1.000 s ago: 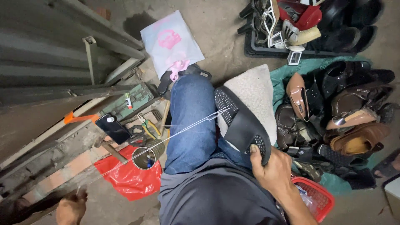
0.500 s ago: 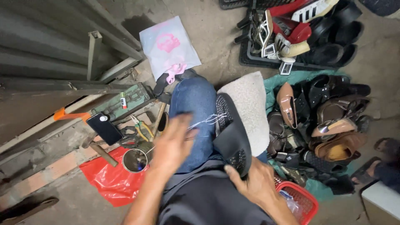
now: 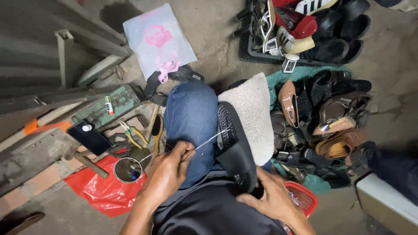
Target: Hand-sewing a strap onto a black slide sandal using a needle and thread in a workshop.
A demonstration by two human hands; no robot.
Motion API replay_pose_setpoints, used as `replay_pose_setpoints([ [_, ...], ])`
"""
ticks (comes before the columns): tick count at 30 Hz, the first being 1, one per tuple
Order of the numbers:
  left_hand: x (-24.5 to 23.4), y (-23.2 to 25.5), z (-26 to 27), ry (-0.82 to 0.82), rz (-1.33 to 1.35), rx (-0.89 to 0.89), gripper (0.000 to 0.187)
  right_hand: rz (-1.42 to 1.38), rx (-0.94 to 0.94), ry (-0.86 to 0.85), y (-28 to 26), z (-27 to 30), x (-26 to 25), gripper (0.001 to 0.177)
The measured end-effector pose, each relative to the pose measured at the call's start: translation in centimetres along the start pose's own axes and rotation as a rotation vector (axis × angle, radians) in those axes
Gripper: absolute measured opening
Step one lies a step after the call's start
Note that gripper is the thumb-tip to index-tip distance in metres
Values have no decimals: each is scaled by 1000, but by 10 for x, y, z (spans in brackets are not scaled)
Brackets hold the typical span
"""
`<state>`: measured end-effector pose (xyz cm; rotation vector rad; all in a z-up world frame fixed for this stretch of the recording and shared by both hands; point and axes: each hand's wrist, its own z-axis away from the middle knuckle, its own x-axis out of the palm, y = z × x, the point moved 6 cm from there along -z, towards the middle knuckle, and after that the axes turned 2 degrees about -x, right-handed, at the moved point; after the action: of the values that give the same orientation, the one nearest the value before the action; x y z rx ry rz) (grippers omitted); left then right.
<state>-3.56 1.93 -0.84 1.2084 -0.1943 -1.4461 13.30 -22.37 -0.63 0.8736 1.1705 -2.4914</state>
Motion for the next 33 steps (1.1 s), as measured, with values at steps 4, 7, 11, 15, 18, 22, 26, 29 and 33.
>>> replay_pose_setpoints([
  [4, 2, 1, 3, -95, 171, 56, 38, -249, -17, 73, 69, 13, 8, 37],
  [7, 1, -1, -1, -114, 215, 123, 50, -330, 126, 386, 142, 15, -19, 23],
  [11, -10, 3, -6, 62, -29, 218, 37, -458, 331, 650, 171, 24, -66, 36],
  [15, -19, 32, -12, 72, -104, 122, 41, -1059, -58, 555, 84, -1, -87, 28],
  [18, 0, 49, -21, 115, 29, 270, 49, -1580, -458, 297, 34, -4, -94, 43],
  [22, 37, 49, -36, -68, -40, 201, 51, -712, -286, 254, -12, -17, -81, 31],
  [26, 40, 49, -36, -14, 42, 253, 57, 121, -147, 208, 2, -18, -42, 44],
  [29, 39, 53, -39, 19, 59, 300, 57, 135, -342, 268, 4, -11, -21, 22],
  [33, 50, 47, -44, 24, -51, 262, 51, 113, -252, 263, 24, 9, -7, 17],
])
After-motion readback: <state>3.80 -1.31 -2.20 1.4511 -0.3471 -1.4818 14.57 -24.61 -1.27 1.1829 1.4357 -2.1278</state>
